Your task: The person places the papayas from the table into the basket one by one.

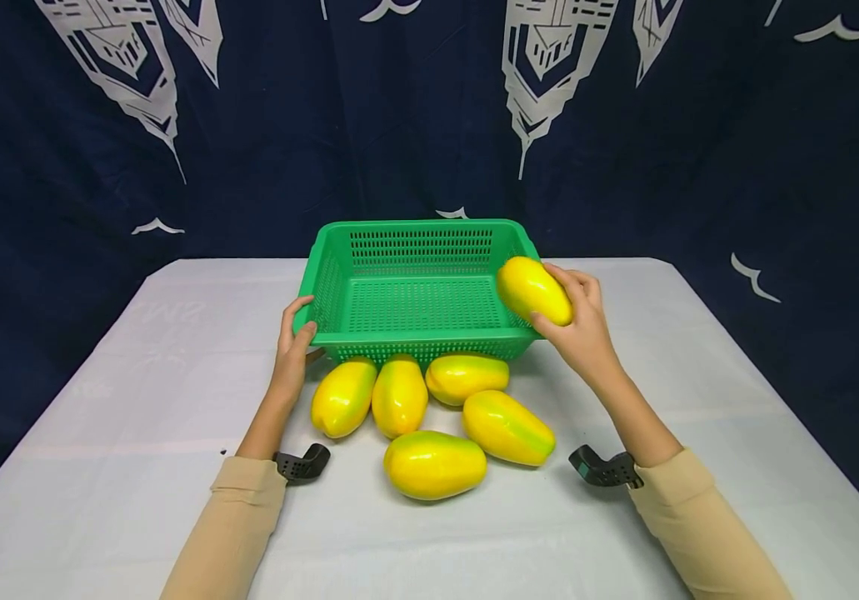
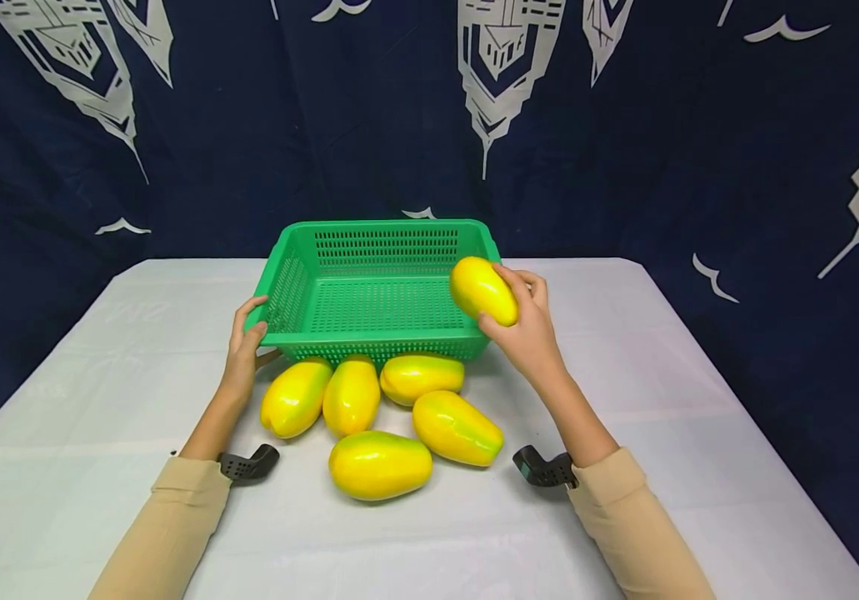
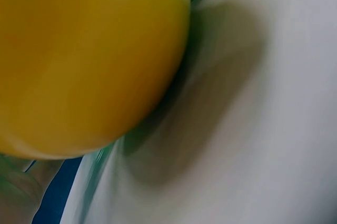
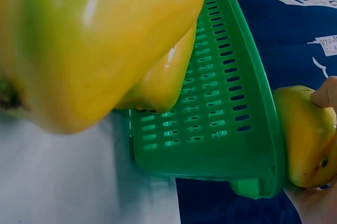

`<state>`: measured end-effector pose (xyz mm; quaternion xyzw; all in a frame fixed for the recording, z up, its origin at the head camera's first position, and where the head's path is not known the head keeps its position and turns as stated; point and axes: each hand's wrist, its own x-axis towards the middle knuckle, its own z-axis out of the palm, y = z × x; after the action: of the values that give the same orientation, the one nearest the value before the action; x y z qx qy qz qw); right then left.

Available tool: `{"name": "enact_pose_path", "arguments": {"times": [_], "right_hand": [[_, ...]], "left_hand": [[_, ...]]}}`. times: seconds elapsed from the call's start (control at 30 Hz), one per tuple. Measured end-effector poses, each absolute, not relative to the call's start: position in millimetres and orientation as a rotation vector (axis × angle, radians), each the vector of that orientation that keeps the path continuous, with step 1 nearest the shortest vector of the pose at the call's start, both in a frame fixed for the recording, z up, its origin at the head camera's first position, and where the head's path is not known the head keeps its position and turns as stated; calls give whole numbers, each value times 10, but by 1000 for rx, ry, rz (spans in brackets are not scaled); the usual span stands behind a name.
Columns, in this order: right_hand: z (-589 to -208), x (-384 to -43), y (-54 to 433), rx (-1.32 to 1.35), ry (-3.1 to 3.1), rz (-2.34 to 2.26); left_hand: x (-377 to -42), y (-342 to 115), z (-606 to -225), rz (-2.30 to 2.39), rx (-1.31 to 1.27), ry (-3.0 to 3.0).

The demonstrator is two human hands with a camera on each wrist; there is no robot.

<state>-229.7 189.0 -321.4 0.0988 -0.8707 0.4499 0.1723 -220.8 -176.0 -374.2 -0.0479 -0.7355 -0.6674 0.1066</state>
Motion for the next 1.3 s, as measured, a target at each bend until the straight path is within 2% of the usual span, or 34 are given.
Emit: {"name": "enact_pose_path", "arguments": {"times": [0.13, 0.47, 0.77, 1.3], "right_hand": [[-3228, -2332, 1860, 279, -2500, 1271], [-3272, -2417, 1784, 354, -2539, 1169], [-3313, -2446, 1742, 447, -2568, 997], [-3320, -2469, 1767, 445, -2698, 925]], "left_hand": [[-2116, -1705, -3621, -1966, -139, -2178], [-2284, -1797, -3838, -2005, -153, -2138], [-2286, -1799, -3837, -1974, -142, -2147], [-2283, -1801, -3840, -1962, -140, -2154]]}}
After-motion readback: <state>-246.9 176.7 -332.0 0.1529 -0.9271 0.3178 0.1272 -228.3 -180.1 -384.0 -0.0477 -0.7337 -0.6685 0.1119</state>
